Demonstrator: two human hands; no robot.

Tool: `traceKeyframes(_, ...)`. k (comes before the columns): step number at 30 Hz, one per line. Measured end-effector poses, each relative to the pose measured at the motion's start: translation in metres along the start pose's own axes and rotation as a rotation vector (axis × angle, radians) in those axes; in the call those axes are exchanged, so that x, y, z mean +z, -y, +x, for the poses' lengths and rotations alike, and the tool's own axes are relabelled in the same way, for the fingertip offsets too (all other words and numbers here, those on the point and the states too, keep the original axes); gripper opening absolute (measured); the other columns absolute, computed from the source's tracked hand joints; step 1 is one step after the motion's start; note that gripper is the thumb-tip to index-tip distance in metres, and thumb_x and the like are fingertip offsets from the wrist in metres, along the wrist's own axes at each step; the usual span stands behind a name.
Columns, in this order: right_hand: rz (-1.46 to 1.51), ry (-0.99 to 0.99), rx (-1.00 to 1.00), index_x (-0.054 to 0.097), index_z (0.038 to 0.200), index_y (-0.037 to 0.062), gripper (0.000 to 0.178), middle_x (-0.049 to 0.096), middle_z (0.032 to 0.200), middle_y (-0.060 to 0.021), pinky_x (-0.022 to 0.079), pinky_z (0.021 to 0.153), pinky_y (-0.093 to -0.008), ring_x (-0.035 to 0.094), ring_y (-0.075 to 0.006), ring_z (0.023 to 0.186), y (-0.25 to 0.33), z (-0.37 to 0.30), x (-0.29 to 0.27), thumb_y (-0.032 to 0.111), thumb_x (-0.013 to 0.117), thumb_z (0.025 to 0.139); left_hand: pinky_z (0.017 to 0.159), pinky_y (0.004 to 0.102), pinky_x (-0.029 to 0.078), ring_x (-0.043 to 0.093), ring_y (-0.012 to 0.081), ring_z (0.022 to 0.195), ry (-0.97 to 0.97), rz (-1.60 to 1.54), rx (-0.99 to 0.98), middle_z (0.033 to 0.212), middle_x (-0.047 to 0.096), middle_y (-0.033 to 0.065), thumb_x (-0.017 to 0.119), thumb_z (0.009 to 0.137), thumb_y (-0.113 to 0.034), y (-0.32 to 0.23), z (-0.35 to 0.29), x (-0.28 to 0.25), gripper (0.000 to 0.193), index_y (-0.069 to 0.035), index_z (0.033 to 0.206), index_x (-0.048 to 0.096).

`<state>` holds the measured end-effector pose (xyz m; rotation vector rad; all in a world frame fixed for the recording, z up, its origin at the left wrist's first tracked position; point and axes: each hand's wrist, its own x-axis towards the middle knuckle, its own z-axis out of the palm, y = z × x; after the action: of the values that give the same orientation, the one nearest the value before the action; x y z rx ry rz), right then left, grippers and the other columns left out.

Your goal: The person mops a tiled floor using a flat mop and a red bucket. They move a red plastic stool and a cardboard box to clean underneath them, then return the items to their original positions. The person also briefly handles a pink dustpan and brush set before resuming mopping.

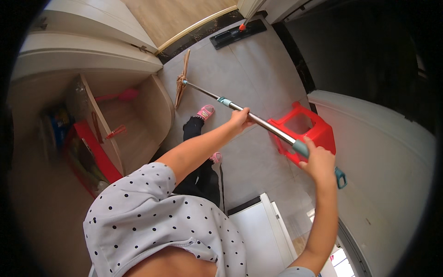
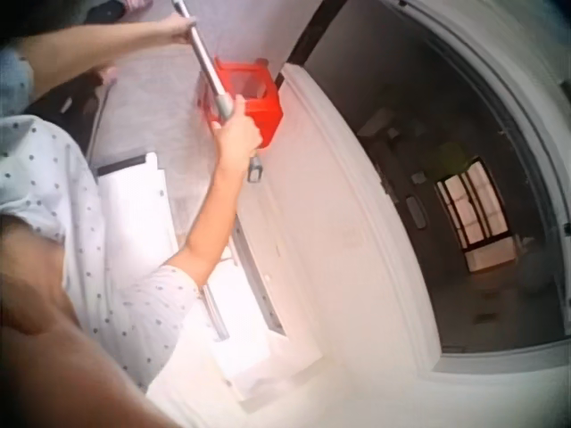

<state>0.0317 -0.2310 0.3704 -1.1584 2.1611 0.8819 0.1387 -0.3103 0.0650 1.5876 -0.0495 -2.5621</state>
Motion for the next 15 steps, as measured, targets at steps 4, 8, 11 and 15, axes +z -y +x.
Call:
traceKeyframes(4,0.148,0.088,0.024,0.047,0.105,0.0081,0.052,0.059,0.081,-0.0168,0.045,0.069,-0.0404,0.057,-0.0326,0.077,-0.047,-0.017,0.095,0.023,0.067,0.060,0.058,0.0440,0.053,0.060,0.0298,0.069,-0.117,0.236,-0.070,0.082,0.054,0.0197,0.043,0.078,-0.005,0.059,0.022,0.007,0.016,0.007,0.087,0.037)
traceKeyframes(8,0.300,0.194,0.018,0.044,0.098,0.0019,0.039,0.057,0.078,-0.0231,0.043,0.069,-0.0455,0.054,-0.0397,0.076,-0.046,-0.084,0.237,0.021,0.060,0.067,0.052,0.0424,0.051,0.060,0.0271,0.069,-0.148,0.625,-0.193,0.078,0.056,0.0146,0.047,0.077,-0.014,0.165,0.051,-0.048,0.026,0.004,0.094,0.038)
traceKeyframes(11,0.607,0.402,0.088,0.038,0.110,0.0010,0.053,0.056,0.082,-0.0249,0.044,0.066,-0.0464,0.055,-0.0403,0.076,0.004,-0.196,0.384,0.027,0.060,0.069,0.051,0.0415,0.048,0.059,0.0258,0.066,0.175,1.562,0.009,0.079,0.057,0.0128,0.052,0.074,-0.017,0.318,0.094,-0.192,0.026,0.000,0.092,0.045)
traceKeyframes(15,1.372,0.211,0.052,0.040,0.116,0.0024,0.055,0.057,0.091,-0.0162,0.043,0.074,-0.0349,0.056,-0.0275,0.084,0.090,-0.330,0.497,0.021,0.063,0.070,0.066,0.0333,0.049,0.057,0.0308,0.081,-0.122,1.512,-0.081,0.089,0.052,0.0235,0.059,0.071,-0.022,0.310,-0.067,-0.222,0.056,0.012,0.102,0.027)
